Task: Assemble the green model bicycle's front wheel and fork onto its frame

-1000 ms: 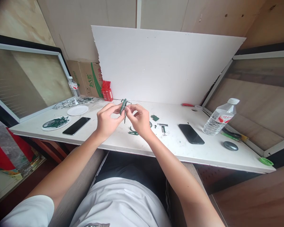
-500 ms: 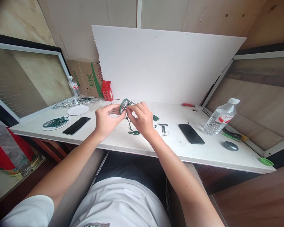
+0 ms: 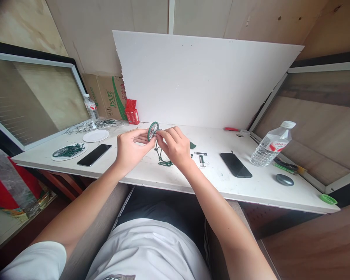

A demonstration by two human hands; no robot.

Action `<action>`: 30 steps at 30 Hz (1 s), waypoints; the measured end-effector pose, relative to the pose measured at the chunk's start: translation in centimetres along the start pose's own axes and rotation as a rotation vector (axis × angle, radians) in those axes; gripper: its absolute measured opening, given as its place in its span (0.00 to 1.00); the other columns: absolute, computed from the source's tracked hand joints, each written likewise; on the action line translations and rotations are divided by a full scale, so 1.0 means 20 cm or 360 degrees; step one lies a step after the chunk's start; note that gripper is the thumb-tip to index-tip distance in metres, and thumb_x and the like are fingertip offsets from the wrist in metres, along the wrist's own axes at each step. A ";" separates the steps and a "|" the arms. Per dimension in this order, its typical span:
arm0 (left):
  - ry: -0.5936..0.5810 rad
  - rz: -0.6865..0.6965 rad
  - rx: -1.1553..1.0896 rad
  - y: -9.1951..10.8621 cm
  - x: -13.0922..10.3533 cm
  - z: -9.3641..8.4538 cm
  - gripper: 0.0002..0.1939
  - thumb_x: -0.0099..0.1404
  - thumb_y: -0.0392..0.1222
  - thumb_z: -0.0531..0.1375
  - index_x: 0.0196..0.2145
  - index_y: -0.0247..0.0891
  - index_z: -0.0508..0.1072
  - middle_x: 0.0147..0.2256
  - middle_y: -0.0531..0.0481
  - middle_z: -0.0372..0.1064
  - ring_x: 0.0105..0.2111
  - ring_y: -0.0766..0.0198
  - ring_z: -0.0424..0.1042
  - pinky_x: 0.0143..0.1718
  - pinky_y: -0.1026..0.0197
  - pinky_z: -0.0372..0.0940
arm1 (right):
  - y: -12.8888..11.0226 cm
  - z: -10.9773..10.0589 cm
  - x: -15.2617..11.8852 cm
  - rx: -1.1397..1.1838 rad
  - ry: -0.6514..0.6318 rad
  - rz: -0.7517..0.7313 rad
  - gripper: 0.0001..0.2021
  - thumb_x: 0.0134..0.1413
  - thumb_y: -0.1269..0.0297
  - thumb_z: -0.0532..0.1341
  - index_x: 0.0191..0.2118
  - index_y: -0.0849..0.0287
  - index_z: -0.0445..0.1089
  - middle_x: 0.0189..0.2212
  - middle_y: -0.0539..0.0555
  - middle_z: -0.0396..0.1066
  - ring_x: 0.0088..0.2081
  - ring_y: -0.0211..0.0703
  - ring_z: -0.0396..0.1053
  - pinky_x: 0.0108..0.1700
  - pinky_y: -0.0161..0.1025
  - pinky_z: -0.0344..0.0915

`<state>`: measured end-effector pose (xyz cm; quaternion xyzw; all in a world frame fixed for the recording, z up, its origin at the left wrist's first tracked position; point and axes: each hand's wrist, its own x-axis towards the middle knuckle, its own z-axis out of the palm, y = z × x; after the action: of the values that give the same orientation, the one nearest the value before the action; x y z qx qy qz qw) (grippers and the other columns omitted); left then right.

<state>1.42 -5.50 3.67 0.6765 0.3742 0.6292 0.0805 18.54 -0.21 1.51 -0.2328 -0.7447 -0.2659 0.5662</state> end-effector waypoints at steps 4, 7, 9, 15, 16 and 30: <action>-0.0010 0.0035 0.0124 0.04 0.00 -0.01 0.09 0.63 0.36 0.68 0.42 0.37 0.84 0.33 0.48 0.81 0.29 0.64 0.79 0.37 0.61 0.79 | 0.00 0.00 0.00 0.0076 -0.0027 0.0070 0.05 0.69 0.70 0.63 0.45 0.52 0.73 0.33 0.53 0.76 0.36 0.45 0.71 0.35 0.43 0.67; -0.0070 0.0051 0.0174 0.06 0.00 -0.03 0.09 0.63 0.35 0.68 0.42 0.38 0.84 0.33 0.49 0.80 0.29 0.64 0.80 0.38 0.62 0.79 | -0.01 0.00 0.01 0.0188 -0.0054 0.0153 0.04 0.70 0.68 0.62 0.45 0.53 0.74 0.33 0.53 0.76 0.36 0.45 0.71 0.36 0.44 0.68; -0.0132 0.0049 0.0165 0.07 0.00 -0.04 0.11 0.63 0.35 0.68 0.44 0.38 0.84 0.35 0.48 0.80 0.31 0.63 0.81 0.39 0.61 0.80 | -0.02 -0.01 0.01 0.0284 -0.0083 0.0261 0.04 0.71 0.66 0.61 0.44 0.53 0.74 0.34 0.54 0.76 0.37 0.45 0.70 0.35 0.43 0.68; -0.0280 0.0031 0.0022 0.05 0.01 -0.06 0.23 0.59 0.35 0.70 0.53 0.39 0.82 0.42 0.45 0.80 0.37 0.59 0.82 0.45 0.56 0.82 | -0.03 -0.03 0.04 0.0537 -0.0198 0.0505 0.08 0.73 0.60 0.59 0.42 0.53 0.74 0.35 0.55 0.75 0.40 0.46 0.71 0.33 0.43 0.69; -0.0287 0.0035 0.0007 0.05 0.01 -0.06 0.23 0.59 0.35 0.70 0.53 0.39 0.82 0.42 0.44 0.80 0.37 0.59 0.82 0.45 0.55 0.82 | -0.03 -0.04 0.04 0.0564 -0.0218 0.0526 0.09 0.73 0.59 0.59 0.41 0.53 0.74 0.35 0.55 0.75 0.40 0.46 0.71 0.33 0.43 0.70; -0.0366 0.0076 0.0042 0.04 0.03 -0.10 0.22 0.60 0.37 0.71 0.53 0.38 0.82 0.40 0.45 0.81 0.36 0.59 0.82 0.45 0.55 0.82 | -0.05 -0.07 0.07 0.0771 -0.0344 0.0720 0.12 0.72 0.54 0.60 0.41 0.54 0.75 0.37 0.54 0.76 0.41 0.43 0.72 0.36 0.40 0.70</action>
<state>-0.04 -6.43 5.06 0.7539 0.3544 0.5443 0.0989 18.52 -1.83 3.08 -0.2775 -0.7714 0.0768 0.5675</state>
